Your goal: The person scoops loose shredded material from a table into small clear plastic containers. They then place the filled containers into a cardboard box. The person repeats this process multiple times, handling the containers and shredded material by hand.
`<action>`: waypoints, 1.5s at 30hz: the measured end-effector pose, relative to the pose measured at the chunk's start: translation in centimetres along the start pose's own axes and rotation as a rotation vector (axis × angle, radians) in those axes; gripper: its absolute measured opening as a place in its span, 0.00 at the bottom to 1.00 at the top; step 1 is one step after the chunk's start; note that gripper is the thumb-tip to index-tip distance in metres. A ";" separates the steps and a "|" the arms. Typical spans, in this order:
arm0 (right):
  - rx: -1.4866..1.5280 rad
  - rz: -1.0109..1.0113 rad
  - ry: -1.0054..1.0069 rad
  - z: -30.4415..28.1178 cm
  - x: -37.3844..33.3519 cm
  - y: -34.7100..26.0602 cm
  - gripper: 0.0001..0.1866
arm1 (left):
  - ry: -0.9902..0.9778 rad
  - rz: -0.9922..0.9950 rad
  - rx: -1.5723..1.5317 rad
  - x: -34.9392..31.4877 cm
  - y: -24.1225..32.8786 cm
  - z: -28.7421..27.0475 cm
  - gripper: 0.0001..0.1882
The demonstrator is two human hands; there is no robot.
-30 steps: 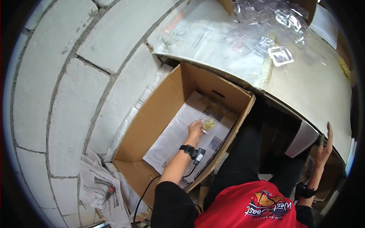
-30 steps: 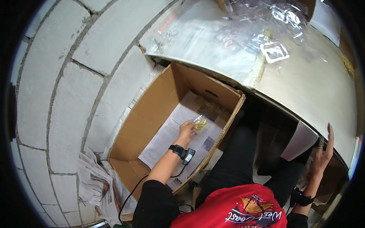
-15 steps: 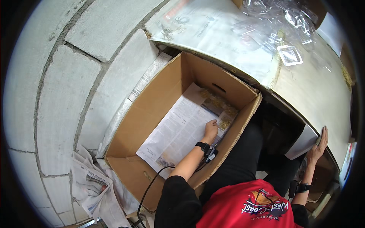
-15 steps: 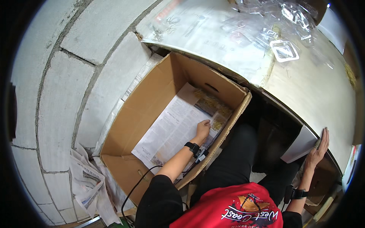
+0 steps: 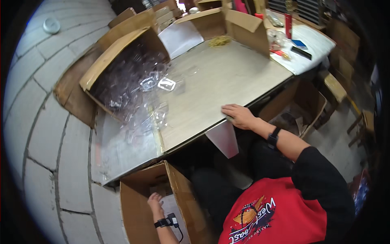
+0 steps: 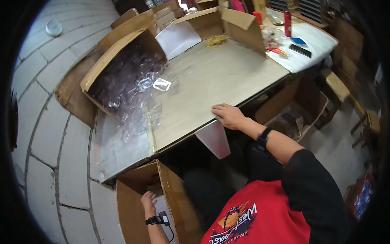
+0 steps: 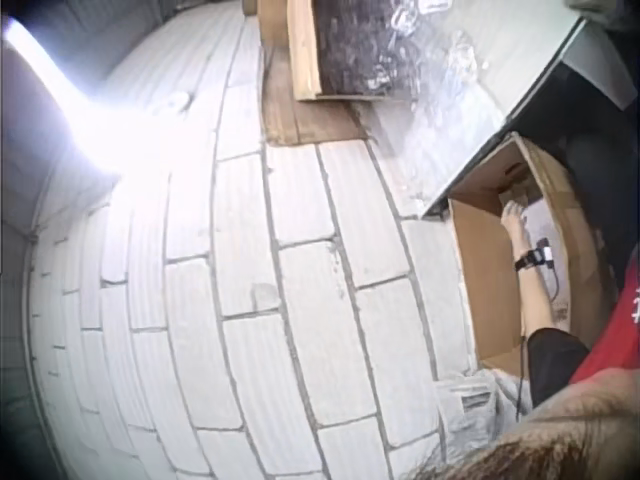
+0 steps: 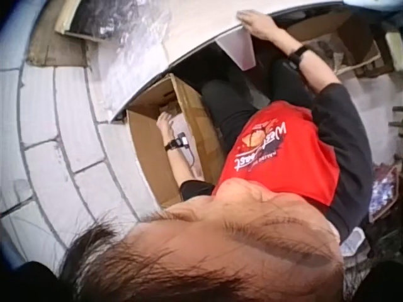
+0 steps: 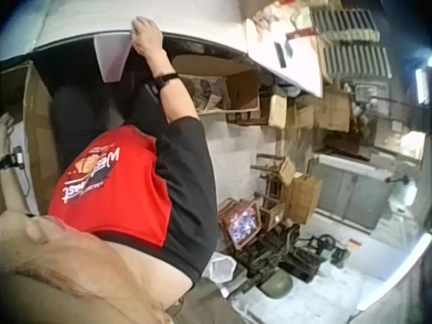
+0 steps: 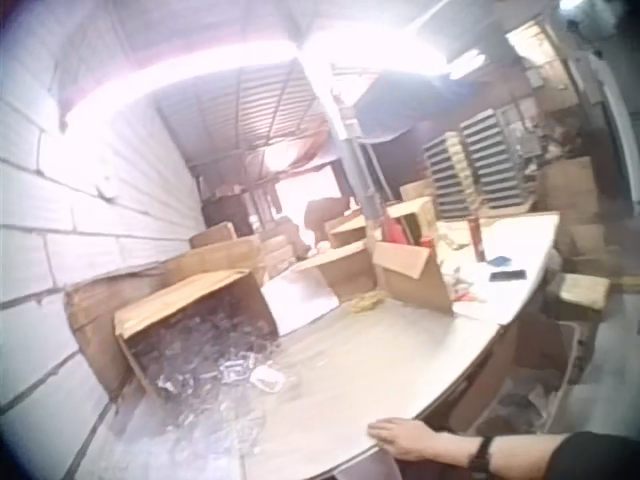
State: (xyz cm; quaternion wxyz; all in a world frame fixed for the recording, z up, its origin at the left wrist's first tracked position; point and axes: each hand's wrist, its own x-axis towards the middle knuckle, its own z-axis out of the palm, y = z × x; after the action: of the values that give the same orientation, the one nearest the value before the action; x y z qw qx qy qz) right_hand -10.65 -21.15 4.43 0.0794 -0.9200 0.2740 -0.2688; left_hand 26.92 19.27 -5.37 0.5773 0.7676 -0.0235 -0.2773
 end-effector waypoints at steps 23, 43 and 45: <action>-0.100 -0.278 -0.324 -2.5 5.9 0.7 0.09 | -0.873 1.007 1.148 -2.3 22.7 34.2 0.28; 0.013 0.904 0.078 -0.9 41.9 46.1 0.28 | -0.514 0.812 1.158 3.1 24.1 39.7 0.29; -0.011 0.870 -0.028 0.9 41.5 44.8 0.29 | -0.516 0.795 1.165 2.9 24.1 39.4 0.30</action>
State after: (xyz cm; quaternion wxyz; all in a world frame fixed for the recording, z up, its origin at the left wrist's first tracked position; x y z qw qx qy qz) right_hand -1.58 -81.33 9.19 0.1842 -0.7227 0.6366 -0.1965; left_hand 18.35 -24.23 8.11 0.1106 0.7933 -0.5764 -0.1619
